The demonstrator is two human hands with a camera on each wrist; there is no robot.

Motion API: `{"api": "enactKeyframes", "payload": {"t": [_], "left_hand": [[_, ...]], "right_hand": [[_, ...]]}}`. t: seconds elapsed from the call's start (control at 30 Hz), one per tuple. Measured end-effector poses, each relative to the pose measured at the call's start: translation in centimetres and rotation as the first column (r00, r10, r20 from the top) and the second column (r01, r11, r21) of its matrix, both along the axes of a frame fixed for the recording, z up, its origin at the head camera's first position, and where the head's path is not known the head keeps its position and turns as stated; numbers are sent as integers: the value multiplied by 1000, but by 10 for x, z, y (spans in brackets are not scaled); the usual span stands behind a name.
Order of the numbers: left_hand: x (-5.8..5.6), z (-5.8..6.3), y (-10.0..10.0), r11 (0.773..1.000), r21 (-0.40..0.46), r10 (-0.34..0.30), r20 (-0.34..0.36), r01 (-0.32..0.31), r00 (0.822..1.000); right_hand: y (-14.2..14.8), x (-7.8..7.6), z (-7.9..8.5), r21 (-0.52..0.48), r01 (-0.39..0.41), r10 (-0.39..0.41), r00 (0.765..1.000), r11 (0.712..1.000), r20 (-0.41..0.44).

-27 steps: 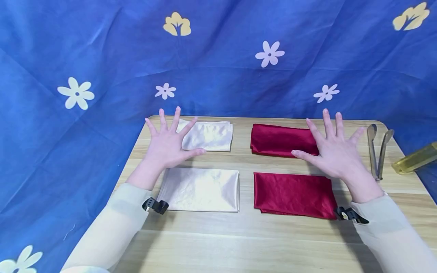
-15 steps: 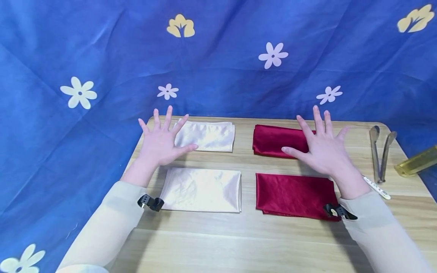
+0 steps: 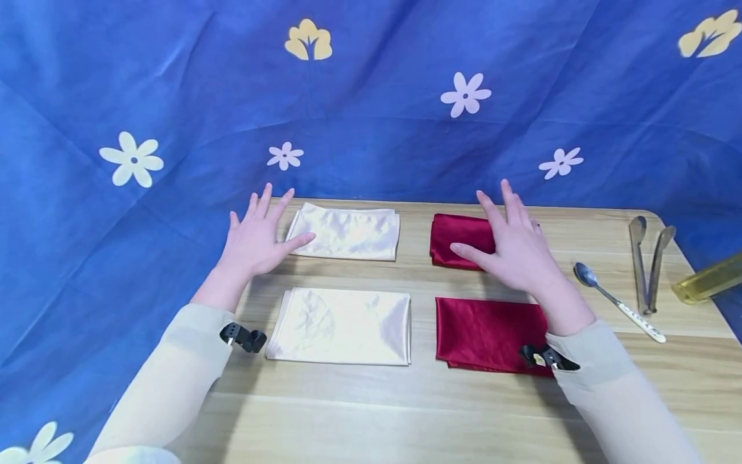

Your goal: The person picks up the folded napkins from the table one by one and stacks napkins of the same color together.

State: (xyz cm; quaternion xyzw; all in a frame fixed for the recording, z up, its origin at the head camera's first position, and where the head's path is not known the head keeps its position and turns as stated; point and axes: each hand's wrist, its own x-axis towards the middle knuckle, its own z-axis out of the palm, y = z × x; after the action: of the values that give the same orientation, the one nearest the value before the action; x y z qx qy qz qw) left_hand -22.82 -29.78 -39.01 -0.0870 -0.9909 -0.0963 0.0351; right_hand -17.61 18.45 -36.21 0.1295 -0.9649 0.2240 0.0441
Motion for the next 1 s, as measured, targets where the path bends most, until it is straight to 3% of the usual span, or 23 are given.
{"api": "enactKeyframes", "payload": {"t": [0.17,0.33,0.47,0.7,0.87,0.93,1.0], "left_hand": [[-5,-2,-11,995,99,12,36,-16,999],[-9,-5,-21,980,196,26,82,-42,996],[-15,-10,-29,948,314,23,120,-60,992],[-25,-17,-38,839,530,-7,235,-122,972],[-31,-20,-41,818,553,-24,308,-158,951],[-33,-21,-42,810,557,-22,343,-184,939],[-35,-24,-42,789,571,-16,385,-225,923]], "right_hand": [[-15,-6,0,-159,-17,28,997,987,72],[-28,-13,-2,-314,-45,87,989,948,120],[-37,-20,-5,-473,-39,136,975,880,174],[-46,-36,-18,-676,81,195,927,732,321],[-55,-47,-31,-770,137,264,889,624,373],[-58,-51,-37,-787,158,281,877,597,389],[-60,-55,-44,-788,181,285,866,588,412]]}}
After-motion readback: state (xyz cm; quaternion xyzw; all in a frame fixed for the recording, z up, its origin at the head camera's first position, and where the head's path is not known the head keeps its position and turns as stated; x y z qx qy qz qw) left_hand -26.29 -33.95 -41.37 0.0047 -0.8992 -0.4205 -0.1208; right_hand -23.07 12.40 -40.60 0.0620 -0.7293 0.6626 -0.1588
